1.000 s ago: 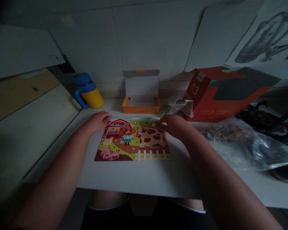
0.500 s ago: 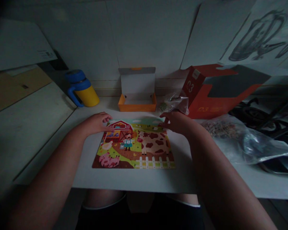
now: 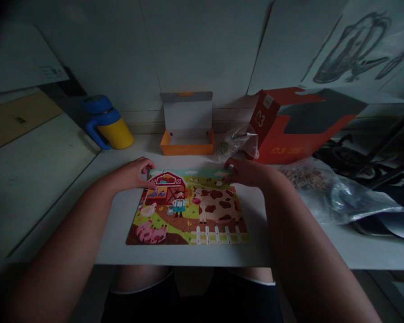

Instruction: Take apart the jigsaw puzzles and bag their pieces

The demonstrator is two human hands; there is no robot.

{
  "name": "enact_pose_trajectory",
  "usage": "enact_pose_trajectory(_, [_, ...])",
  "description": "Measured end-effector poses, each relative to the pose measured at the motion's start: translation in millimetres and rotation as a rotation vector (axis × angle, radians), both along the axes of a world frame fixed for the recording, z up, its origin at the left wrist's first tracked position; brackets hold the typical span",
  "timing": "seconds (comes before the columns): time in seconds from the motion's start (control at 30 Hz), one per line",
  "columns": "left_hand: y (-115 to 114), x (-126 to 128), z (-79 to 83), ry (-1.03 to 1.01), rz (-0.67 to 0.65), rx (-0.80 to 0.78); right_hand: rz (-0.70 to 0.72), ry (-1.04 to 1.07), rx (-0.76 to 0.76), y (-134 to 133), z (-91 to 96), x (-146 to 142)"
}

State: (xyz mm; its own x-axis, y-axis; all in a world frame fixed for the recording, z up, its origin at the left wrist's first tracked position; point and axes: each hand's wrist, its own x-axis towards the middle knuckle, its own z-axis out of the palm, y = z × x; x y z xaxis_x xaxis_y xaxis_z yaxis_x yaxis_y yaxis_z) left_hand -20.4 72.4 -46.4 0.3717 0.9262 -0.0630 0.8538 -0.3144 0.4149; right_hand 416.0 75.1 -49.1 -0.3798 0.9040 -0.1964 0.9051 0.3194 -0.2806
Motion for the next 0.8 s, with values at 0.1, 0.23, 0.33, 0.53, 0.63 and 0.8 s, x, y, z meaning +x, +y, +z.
enact_pose_trajectory(0.1, [-2.3,1.0,0.7,-0.025,0.025,-0.016,0.000,-0.024,0.076,-0.1,-1.1,-4.2])
enact_pose_trajectory(0.23, [-3.3,1.0,-0.5,-0.046,0.015,-0.025,-0.006,-0.015,0.131,-0.3,0.3,-11.1])
enact_pose_trajectory(0.33, [-3.2,1.0,-1.9,-0.077,0.020,-0.035,-0.003,-0.021,0.102,0.7,0.3,-13.0])
enact_pose_trajectory(0.53, [-3.9,1.1,-2.1,-0.109,0.033,-0.031,0.020,0.009,0.153,5.5,-4.9,-9.5])
enact_pose_trajectory(0.63, [-3.5,1.1,-1.4,-0.123,0.016,-0.021,-0.023,0.042,0.129,6.2,-7.1,-8.0])
enact_pose_trajectory(0.8, [-2.0,0.0,-0.7,-0.131,-0.027,0.024,-0.013,0.085,0.102,7.5,-10.4,-7.4])
